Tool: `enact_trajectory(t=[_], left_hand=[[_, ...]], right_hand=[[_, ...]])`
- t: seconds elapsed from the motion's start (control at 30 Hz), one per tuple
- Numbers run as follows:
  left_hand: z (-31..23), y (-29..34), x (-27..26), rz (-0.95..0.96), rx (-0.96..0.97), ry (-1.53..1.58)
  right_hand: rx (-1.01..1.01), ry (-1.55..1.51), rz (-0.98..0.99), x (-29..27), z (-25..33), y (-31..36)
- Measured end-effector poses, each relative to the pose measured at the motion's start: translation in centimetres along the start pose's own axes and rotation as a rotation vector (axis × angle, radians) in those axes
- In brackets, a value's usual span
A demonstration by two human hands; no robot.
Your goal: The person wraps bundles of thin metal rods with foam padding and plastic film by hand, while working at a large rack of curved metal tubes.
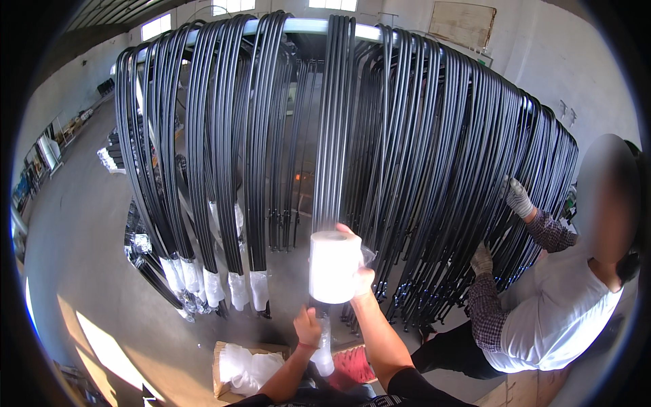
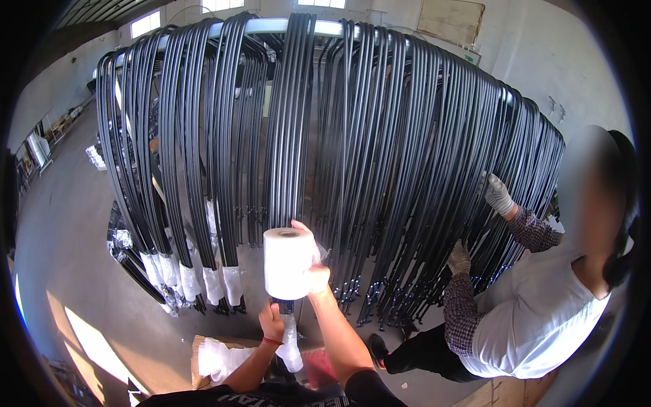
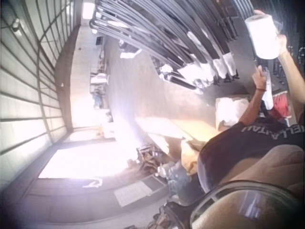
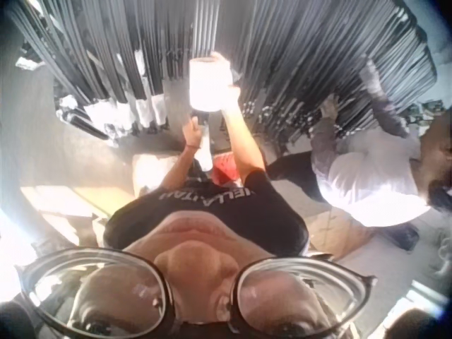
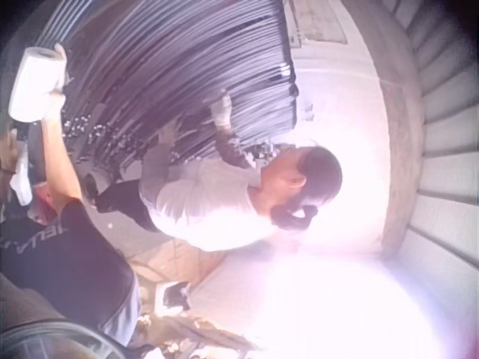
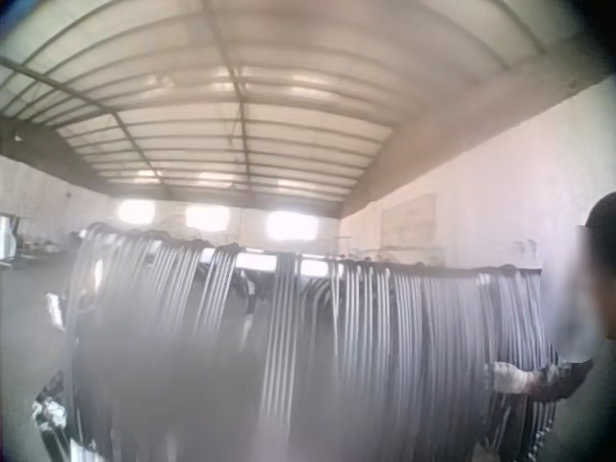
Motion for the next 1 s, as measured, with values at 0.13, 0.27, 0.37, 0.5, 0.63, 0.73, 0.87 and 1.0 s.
enact_trajectory(t=[0.13, 0.27, 0.37, 0.5, 0.63, 0.73, 0.87, 1.0], left_hand=[[0.2, -1.0, -0.4, -0.003, -0.032, 0.094], [0.5, -1.5, -1.6, -0.084, -0.068, 0.103], [1.2, -2.2, -2.9, -0.042, -0.131, 0.264], [5.1, -2.2, -3.2, 0.042, -0.209, 0.349], [6.3, -2.9, -5.0, 0.227, -0.358, 0.648], [7.4, -4.0, -6.0, 0.386, -0.412, 0.682], [7.3, -5.9, -6.1, 0.45, -0.404, 0.782], [5.3, -8.4, -6.5, 0.575, -0.334, 0.701]], right_hand=[[0.033, -0.043, 0.085, 0.3, -0.9, -1.4], [0.058, -0.055, 0.129, 2.1, -2.1, -2.9], [0.064, -0.047, 0.144, 1.7, -3.5, -3.1], [0.142, -0.095, 0.177, -0.1, -4.9, -2.7], [0.186, -0.107, 0.027, -0.8, -4.1, -1.2], [0.207, -0.244, -0.014, -0.5, -2.6, 1.4], [0.32, -0.147, -0.094, -3.8, 0.1, 7.3], [0.398, 0.03, -0.33, -8.0, 1.3, 14.3]])
Point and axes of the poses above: each hand's wrist, its own y-axis away from the middle knuckle, its own x-axis out of the palm, z = x × y, the point moved 2 cm from there along -y, towards the middle knuckle, and after that the axes turned 3 degrees about -x, right-handed, at the moved point
